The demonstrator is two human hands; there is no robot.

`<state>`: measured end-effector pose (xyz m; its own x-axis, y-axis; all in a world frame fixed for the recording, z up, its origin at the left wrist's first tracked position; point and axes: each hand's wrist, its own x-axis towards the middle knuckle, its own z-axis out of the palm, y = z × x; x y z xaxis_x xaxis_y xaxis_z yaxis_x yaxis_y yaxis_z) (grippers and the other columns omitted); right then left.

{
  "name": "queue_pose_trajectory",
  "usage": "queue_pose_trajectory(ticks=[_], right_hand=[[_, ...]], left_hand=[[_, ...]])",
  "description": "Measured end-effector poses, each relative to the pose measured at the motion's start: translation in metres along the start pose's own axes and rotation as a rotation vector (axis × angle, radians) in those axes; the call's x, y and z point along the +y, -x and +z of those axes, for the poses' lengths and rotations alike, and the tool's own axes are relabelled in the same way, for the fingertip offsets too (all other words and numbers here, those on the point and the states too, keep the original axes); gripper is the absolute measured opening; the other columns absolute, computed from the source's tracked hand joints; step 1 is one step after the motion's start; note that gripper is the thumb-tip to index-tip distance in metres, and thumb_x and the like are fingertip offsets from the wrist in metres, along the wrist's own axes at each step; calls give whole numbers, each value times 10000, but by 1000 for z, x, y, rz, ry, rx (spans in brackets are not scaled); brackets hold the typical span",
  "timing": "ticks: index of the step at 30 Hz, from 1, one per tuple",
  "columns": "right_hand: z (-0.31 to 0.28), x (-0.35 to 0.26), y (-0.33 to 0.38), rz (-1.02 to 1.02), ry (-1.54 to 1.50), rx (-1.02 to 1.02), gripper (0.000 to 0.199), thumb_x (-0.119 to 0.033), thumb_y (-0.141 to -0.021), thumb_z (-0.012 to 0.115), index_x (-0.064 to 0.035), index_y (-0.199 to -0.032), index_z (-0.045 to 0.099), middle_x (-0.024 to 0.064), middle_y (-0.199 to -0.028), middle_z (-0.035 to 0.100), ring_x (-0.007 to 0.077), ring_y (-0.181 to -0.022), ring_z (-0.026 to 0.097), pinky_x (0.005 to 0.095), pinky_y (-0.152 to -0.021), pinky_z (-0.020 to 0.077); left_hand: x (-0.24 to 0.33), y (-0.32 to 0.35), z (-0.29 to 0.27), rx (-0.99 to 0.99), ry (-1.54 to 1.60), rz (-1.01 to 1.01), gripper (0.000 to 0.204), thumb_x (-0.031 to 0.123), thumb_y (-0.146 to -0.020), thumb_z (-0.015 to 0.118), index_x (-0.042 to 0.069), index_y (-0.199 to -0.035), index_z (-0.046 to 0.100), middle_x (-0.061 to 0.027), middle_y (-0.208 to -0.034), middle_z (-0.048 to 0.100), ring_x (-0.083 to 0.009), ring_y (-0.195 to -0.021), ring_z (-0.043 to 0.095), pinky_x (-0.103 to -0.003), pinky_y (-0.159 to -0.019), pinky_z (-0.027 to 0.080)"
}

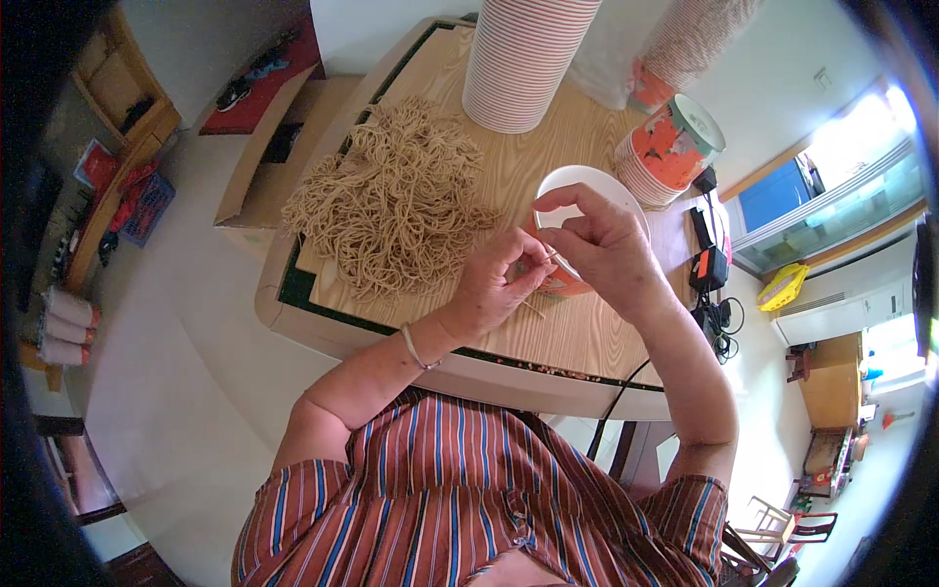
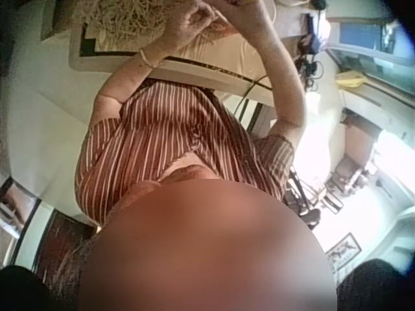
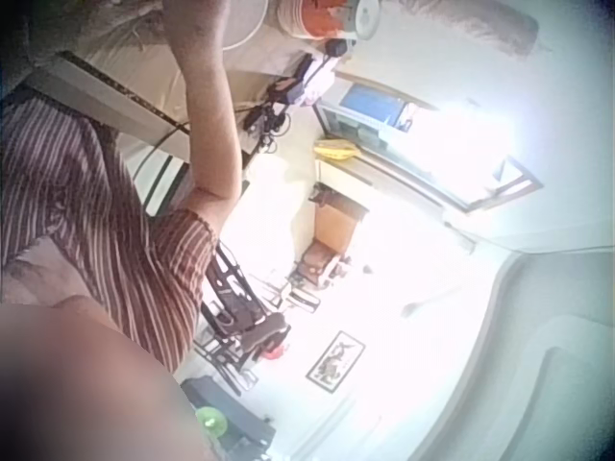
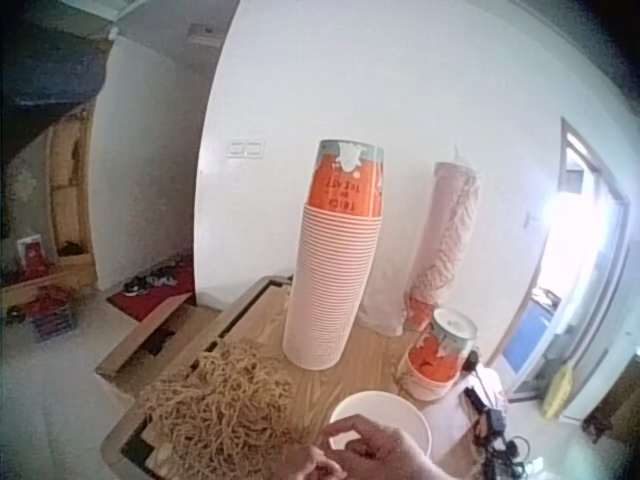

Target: Gathering and bunching up shredded straw filler to place into decorative paper cups as part of a packaging process.

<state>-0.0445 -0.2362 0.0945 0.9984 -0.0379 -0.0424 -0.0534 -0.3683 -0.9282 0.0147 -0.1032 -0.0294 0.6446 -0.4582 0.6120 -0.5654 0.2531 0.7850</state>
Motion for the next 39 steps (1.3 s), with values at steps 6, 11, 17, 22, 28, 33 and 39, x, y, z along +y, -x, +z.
queue_pose_trajectory(ticks=[6, 11, 17, 22, 28, 33, 39], right_hand=[[-7, 2, -1, -19, 1, 17, 222, -75, -935, 610, -43, -1148, 557, -15, -648, 572, 14, -578, 495, 209, -473, 360], [-6, 0, 2, 5, -14, 10, 224, -58, -930, 602, -42, -1149, 557, -18, -653, 573, 14, -572, 492, 211, -472, 358], [-2, 1, 7, 26, -60, 15, 238, -67, -932, 605, -56, -1166, 559, -17, -664, 570, 21, -580, 498, 215, -477, 357], [9, -2, 16, -66, 14, 15, 216, -74, -940, 610, -55, -1150, 563, -21, -670, 570, 18, -637, 492, 219, -534, 382], [10, -19, 19, -31, -73, -38, 234, -32, -940, 610, -38, -1164, 545, -15, -745, 643, 5, -746, 566, 182, -664, 448], [13, -13, 18, -112, -48, 19, 160, -91, -963, 601, -35, -1108, 565, -17, -678, 583, 15, -652, 516, 213, -548, 393], [9, -8, 17, -79, -102, 24, 192, -62, -950, 599, -44, -1139, 571, -23, -684, 579, 19, -649, 510, 217, -544, 391]], left_hand=[[-13, 3, 0, -50, 145, -57, 157, -16, -853, 681, 53, -963, 591, -42, -867, 605, -144, -827, 612, -283, -726, 501], [-15, 3, -2, -57, 127, 26, 143, -7, -866, 676, 49, -969, 595, -38, -867, 603, -135, -840, 620, -282, -721, 509], [-5, 1, -8, -67, 145, -40, 85, 1, -895, 644, 44, -952, 599, -33, -897, 603, -131, -857, 603, -272, -769, 492], [-2, 2, -3, 42, -135, 71, 147, -35, -819, 678, 48, -891, 580, -68, -832, 591, -228, -781, 631, -329, -682, 505], [-8, 8, 7, 97, -228, 122, 167, -31, -798, 685, 51, -874, 562, -90, -824, 565, -267, -751, 596, -368, -653, 483], [-10, 13, 7, 118, -169, 27, 207, -9, -804, 707, 59, -943, 570, -75, -832, 567, -224, -769, 596, -340, -666, 494], [7, 7, 3, 79, -94, 6, 280, 15, -818, 719, 71, -1040, 558, -64, -847, 579, -185, -767, 607, -311, -671, 508]])
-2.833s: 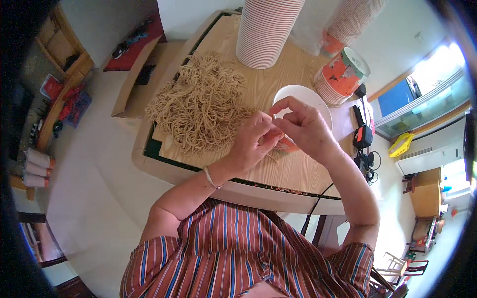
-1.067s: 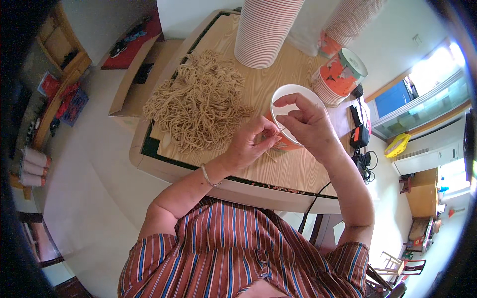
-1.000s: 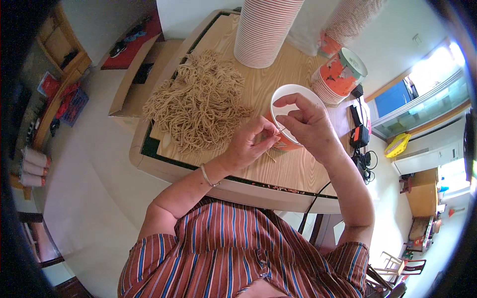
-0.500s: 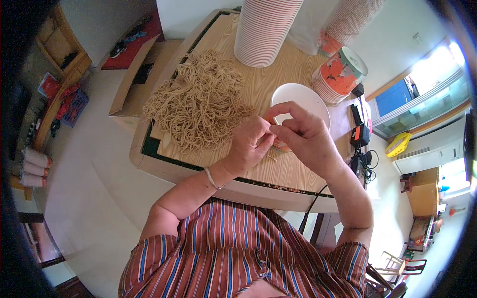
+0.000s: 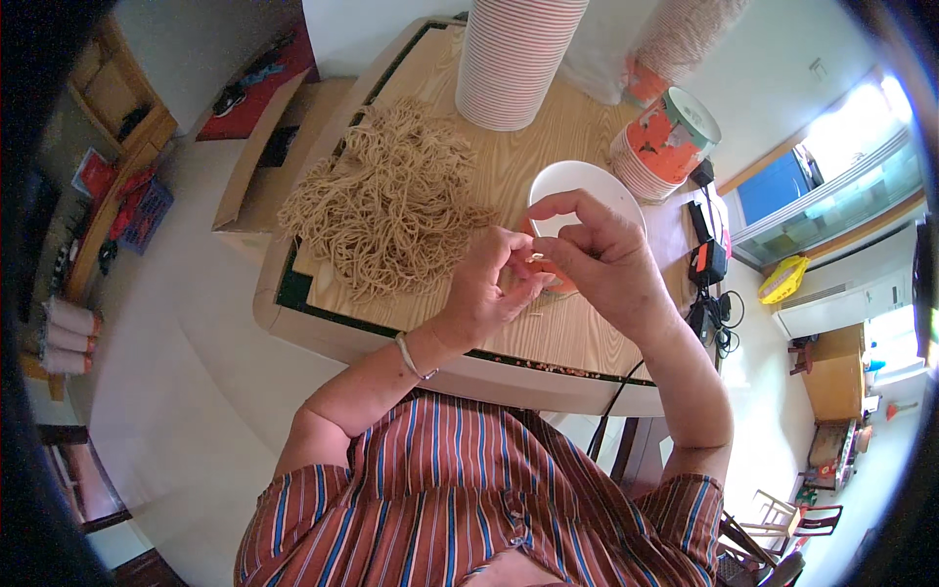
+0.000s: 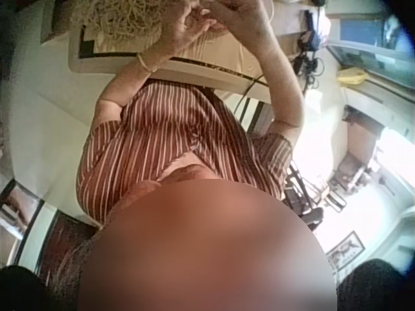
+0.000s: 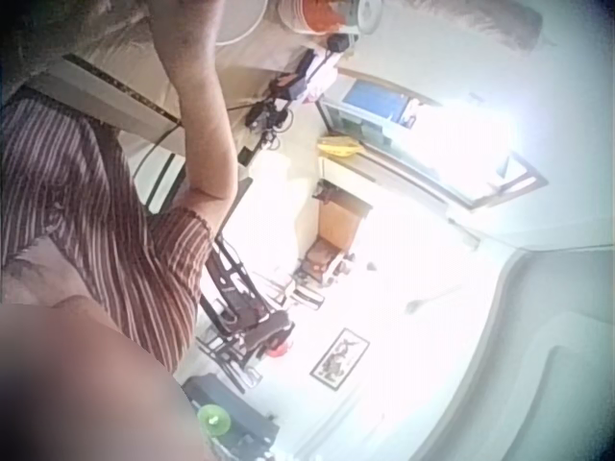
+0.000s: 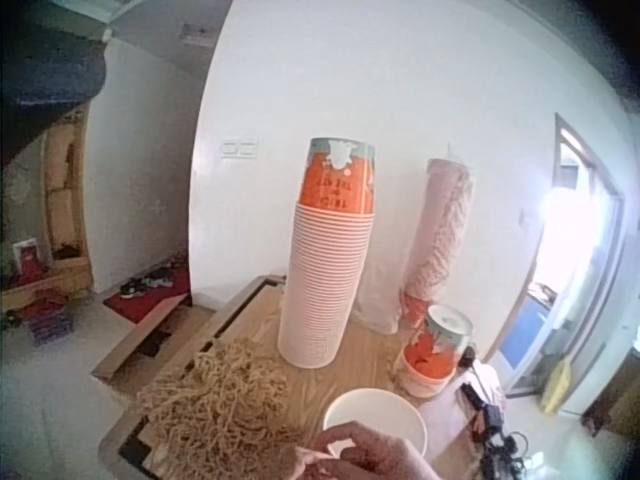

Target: Gathering and bunching up shredded straw filler to place into decorative paper cups as part of a packaging process.

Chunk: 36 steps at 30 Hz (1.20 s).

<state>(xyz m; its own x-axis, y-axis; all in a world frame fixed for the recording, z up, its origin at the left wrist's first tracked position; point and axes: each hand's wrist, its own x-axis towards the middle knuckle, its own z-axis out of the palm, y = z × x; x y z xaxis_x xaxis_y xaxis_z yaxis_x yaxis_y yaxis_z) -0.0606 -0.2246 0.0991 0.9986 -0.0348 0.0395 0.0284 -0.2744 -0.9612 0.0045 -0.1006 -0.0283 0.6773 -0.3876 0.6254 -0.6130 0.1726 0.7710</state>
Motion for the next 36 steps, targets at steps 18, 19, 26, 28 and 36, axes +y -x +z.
queue_pose_trajectory(ticks=[18, 19, 26, 28, 36], right_hand=[[2, -7, 6, 11, 36, -24, 187, -66, -951, 603, -44, -1134, 568, -33, -689, 541, 14, -632, 465, 211, -536, 353], [3, -11, 7, -13, 34, -29, 187, -65, -953, 600, -43, -1135, 567, -27, -707, 566, 13, -649, 485, 203, -543, 364], [1, -8, 5, -26, 8, -19, 187, -67, -963, 581, -40, -1149, 571, -19, -756, 626, 12, -707, 558, 185, -558, 395], [-1, -3, 4, -53, -6, 3, 190, -65, -964, 578, -40, -1152, 571, -21, -747, 616, 10, -691, 547, 187, -551, 390], [-12, -7, 5, 31, 57, 19, 193, -100, -965, 585, -41, -1148, 575, -39, -695, 558, -2, -613, 464, 197, -503, 335]], left_hand=[[-11, 0, 4, -8, -134, 41, 192, 8, -828, 687, 66, -976, 579, -96, -838, 610, -262, -774, 643, -356, -665, 519], [-12, -1, 4, -2, -138, 91, 198, 9, -827, 684, 64, -984, 578, -99, -839, 609, -270, -779, 644, -366, -668, 521], [-6, -4, 3, -42, -272, 124, 183, 24, -834, 676, 63, -985, 580, -98, -848, 610, -289, -800, 640, -388, -705, 517], [-4, -4, 3, -73, -256, 61, 170, 43, -835, 685, 64, -970, 584, -94, -845, 609, -286, -808, 641, -376, -700, 517], [-6, -3, -10, -70, -157, -1, 227, 45, -833, 709, 64, -1027, 591, -83, -929, 586, -217, -792, 629, -334, -637, 528]])
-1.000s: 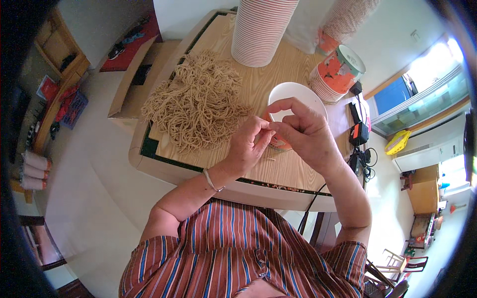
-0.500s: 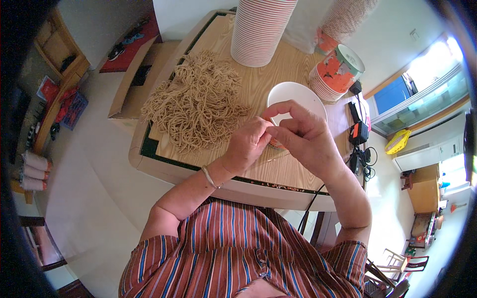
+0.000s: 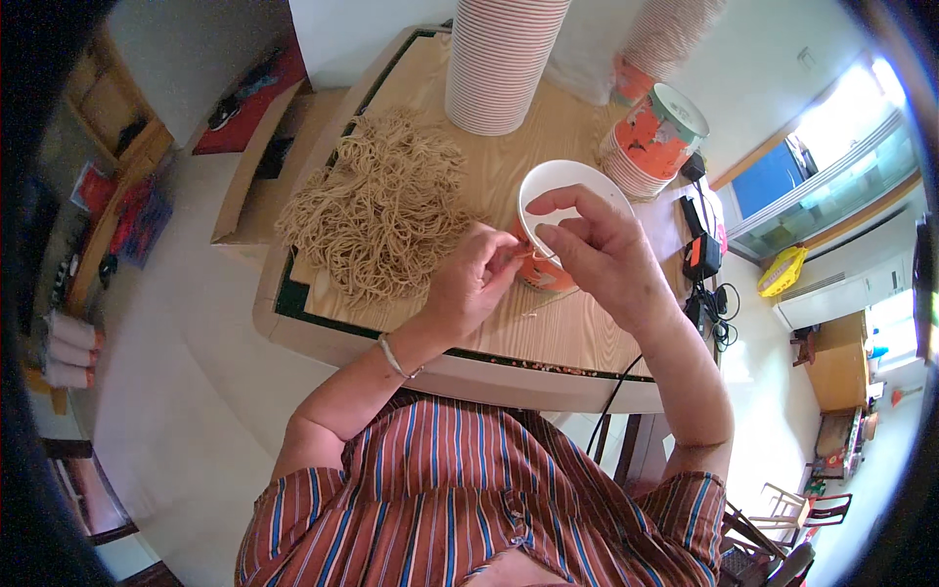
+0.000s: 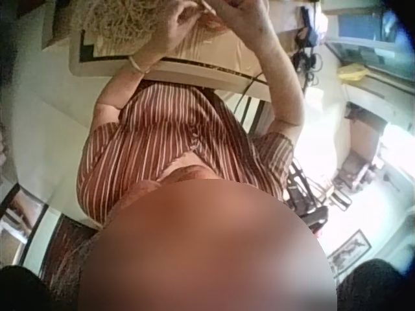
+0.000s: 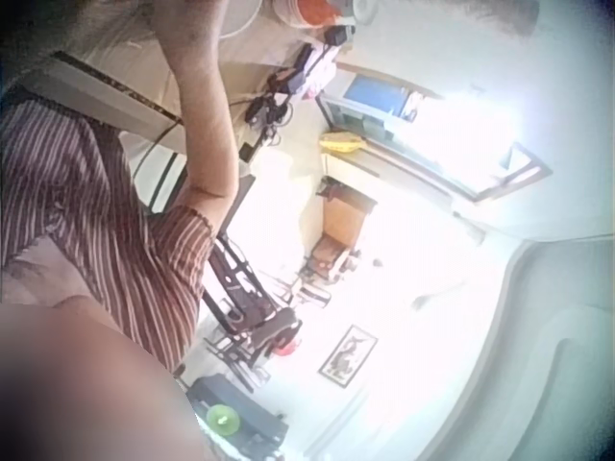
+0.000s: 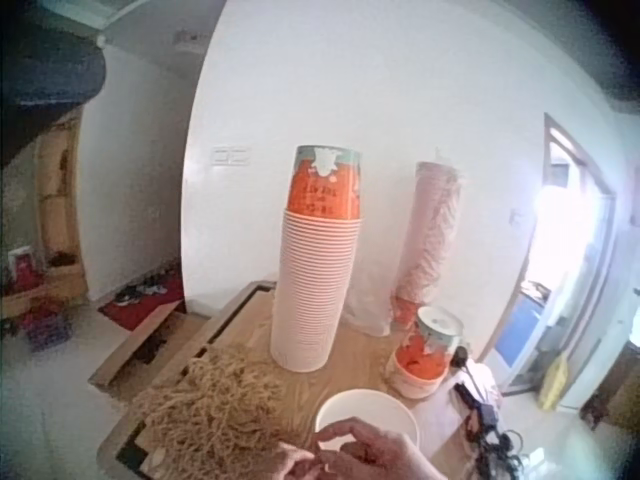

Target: Gathering and bunching up shredded straw filler to place into decorative paper cups as part of a packaging process.

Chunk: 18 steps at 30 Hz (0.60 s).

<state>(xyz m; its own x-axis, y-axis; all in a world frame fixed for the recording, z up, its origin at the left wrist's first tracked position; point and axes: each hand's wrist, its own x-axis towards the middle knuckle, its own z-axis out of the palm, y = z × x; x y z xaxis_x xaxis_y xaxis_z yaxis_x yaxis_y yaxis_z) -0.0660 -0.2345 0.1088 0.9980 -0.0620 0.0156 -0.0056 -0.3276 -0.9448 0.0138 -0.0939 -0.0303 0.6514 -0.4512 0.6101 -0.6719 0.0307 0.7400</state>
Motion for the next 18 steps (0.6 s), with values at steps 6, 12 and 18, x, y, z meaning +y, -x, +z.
queue_pose_trajectory(ticks=[6, 12, 18], right_hand=[[-3, -2, 3, 23, -47, 6, 189, -129, -974, 579, -54, -1147, 571, -45, -676, 532, -1, -602, 451, 191, -502, 323], [-16, -4, 11, -22, 200, -18, 277, -145, -918, 656, -70, -1166, 559, -59, -641, 448, 37, -578, 406, 243, -513, 336], [-40, -20, 36, -104, 715, -12, 426, 19, -836, 644, -82, -1239, 551, 14, -717, 402, 120, -632, 420, 275, -608, 407]], left_hand=[[17, -17, -23, -33, -33, 105, 368, 35, -803, 710, 48, -1147, 580, -129, -1163, 535, -282, -1038, 568, -385, -870, 513], [5, -35, -21, -253, -330, 400, 314, 127, -791, 732, 89, -1090, 645, -57, -1182, 597, -290, -1241, 483, -436, -1035, 392], [-3, -36, -13, -245, -435, 482, 228, 197, -800, 721, 145, -1020, 695, 12, -1046, 656, -207, -1198, 528, -463, -1092, 342]])
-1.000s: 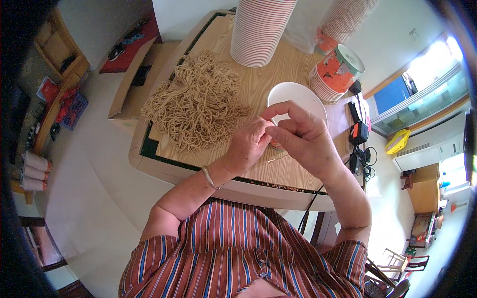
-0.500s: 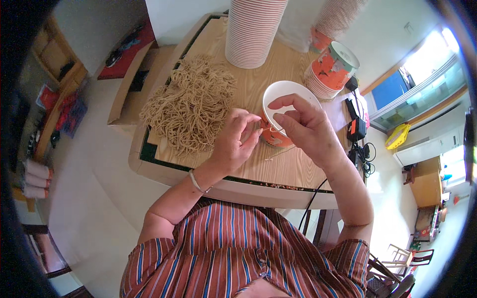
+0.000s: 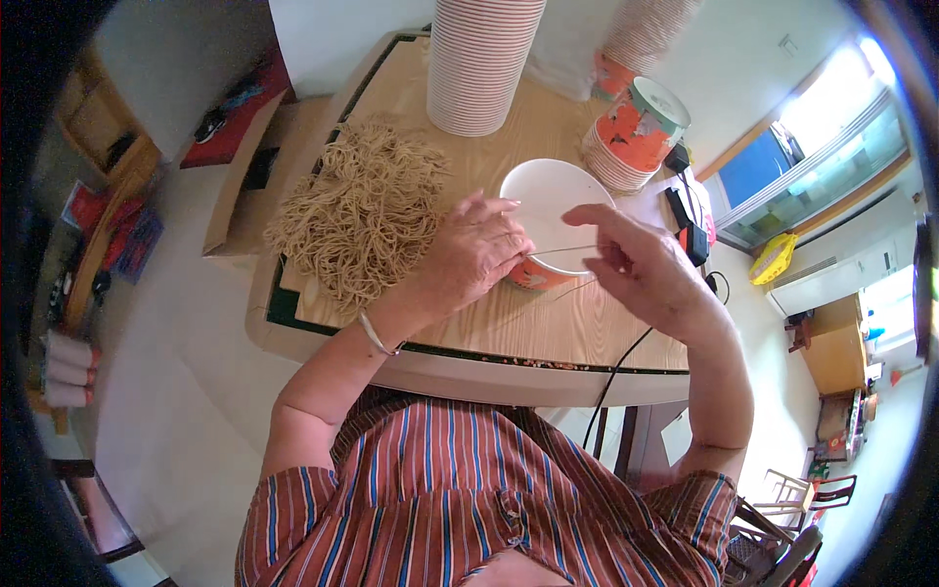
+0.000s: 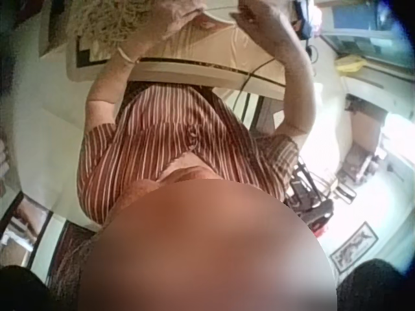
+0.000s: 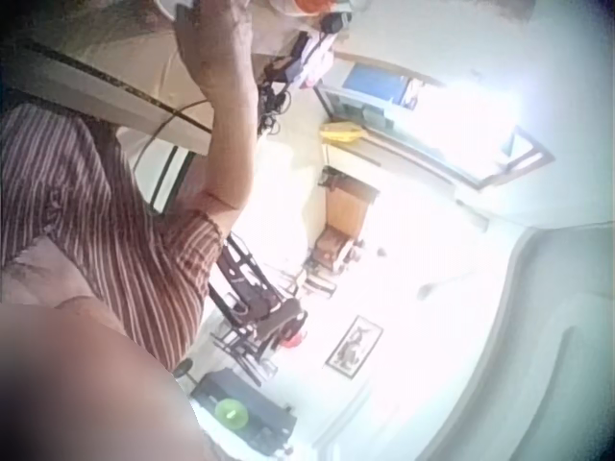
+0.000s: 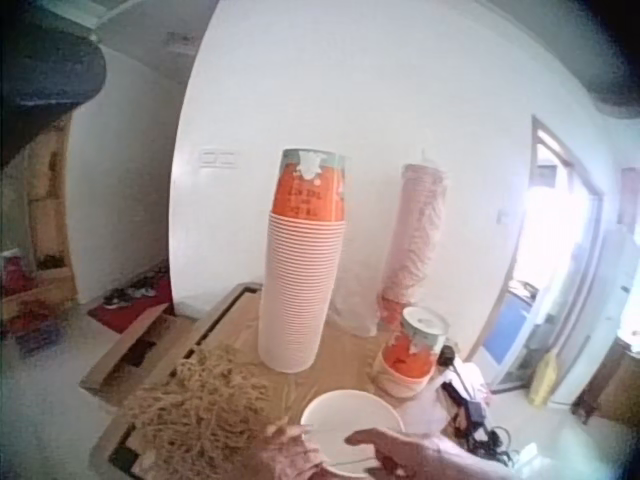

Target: Gathering and bunching up shredded straw filler to place into decorative paper cups as part of a packaging process.

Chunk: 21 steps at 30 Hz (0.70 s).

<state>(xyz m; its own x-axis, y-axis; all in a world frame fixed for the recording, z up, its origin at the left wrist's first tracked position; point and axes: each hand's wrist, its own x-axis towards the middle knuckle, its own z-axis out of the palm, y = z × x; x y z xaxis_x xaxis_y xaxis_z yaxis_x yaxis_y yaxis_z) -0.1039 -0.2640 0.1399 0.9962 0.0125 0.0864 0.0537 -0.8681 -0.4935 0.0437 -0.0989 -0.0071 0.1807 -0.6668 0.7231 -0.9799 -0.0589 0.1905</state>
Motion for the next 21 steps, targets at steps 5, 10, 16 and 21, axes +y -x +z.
queue_pose_trajectory(ticks=[5, 10, 16, 21], right_hand=[[-19, 39, 9, -25, 194, 193, 124, 9, -856, 644, -18, -977, 631, 61, -814, 508, 181, -725, 535, 309, -625, 441], [-38, 73, 16, -14, 151, 230, 89, -17, -870, 639, 9, -952, 664, 68, -812, 515, 191, -723, 529, 319, -650, 443], [-49, 95, 14, 18, 473, 285, 142, -97, -911, 608, 10, -978, 673, 62, -745, 572, 180, -693, 568, 318, -637, 456], [-57, 119, -12, 445, -293, 177, 200, -132, -953, 565, 7, -1019, 693, 52, -751, 658, 92, -726, 638, 222, -619, 503]], left_hand=[[8, -1, 2, -50, 21, 42, 208, 203, -793, 714, 135, -990, 720, 2, -1002, 669, -188, -1163, 551, -477, -1105, 331], [19, -2, 1, -47, 22, 74, 200, 197, -792, 707, 124, -978, 725, 7, -976, 672, -179, -1125, 569, -477, -1100, 341], [35, -2, -1, -5, 29, 112, 151, 180, -778, 719, 136, -916, 675, -4, -891, 636, -196, -1052, 593, -477, -1094, 341], [62, -11, -16, -201, -54, 228, 203, 173, -807, 619, 80, -985, 641, -48, -912, 605, -208, -972, 589, -464, -1055, 380]])
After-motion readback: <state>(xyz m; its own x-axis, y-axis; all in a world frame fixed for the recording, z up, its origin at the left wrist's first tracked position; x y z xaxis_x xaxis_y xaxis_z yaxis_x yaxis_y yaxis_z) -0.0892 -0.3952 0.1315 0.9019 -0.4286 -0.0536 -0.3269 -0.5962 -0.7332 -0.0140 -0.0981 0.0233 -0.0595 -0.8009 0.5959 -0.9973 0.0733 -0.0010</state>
